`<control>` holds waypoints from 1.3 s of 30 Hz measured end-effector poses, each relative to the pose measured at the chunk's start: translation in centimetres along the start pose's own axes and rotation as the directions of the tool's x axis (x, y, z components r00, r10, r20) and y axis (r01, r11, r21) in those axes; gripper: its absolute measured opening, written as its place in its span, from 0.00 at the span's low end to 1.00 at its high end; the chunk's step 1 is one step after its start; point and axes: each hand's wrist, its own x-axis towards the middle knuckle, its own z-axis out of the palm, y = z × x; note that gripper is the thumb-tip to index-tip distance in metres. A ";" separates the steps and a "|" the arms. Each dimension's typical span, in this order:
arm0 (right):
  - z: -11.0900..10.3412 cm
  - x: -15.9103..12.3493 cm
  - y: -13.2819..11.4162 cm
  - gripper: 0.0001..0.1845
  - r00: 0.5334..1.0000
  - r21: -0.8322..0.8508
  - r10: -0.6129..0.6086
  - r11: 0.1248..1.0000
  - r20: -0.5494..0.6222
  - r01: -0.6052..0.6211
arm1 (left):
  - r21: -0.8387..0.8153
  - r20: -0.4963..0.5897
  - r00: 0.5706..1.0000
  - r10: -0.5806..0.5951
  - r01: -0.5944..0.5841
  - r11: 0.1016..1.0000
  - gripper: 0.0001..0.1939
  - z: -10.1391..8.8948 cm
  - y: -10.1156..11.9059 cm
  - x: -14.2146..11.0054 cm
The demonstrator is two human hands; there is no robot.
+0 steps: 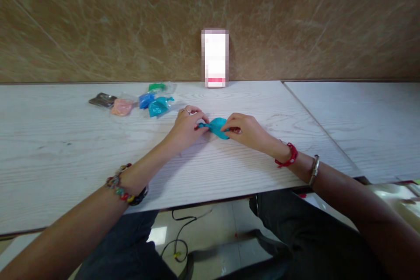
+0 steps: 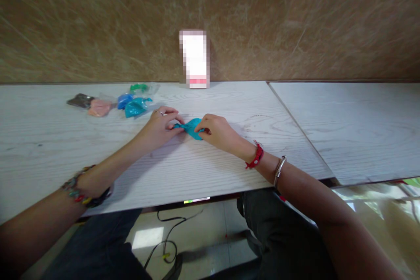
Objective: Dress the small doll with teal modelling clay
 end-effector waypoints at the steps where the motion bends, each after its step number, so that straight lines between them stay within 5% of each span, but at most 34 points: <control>1: 0.0 0.0 0.0 0.10 1.000 0.006 0.001 1.000 -0.003 -0.001 | -0.009 0.002 1.000 -0.001 0.001 1.000 0.06 0.0 0.0 0.0; 30: 0.4 -0.8 0.8 0.14 0.960 -0.266 -0.236 0.926 0.152 0.270 | -0.207 0.018 1.000 0.004 0.000 0.978 0.09 0.1 -1.1 1.0; 39: 0.5 -0.8 0.8 0.13 0.931 -0.461 -0.335 0.810 0.142 0.362 | -0.214 0.056 0.998 -0.019 0.030 0.976 0.07 -0.1 -0.3 0.6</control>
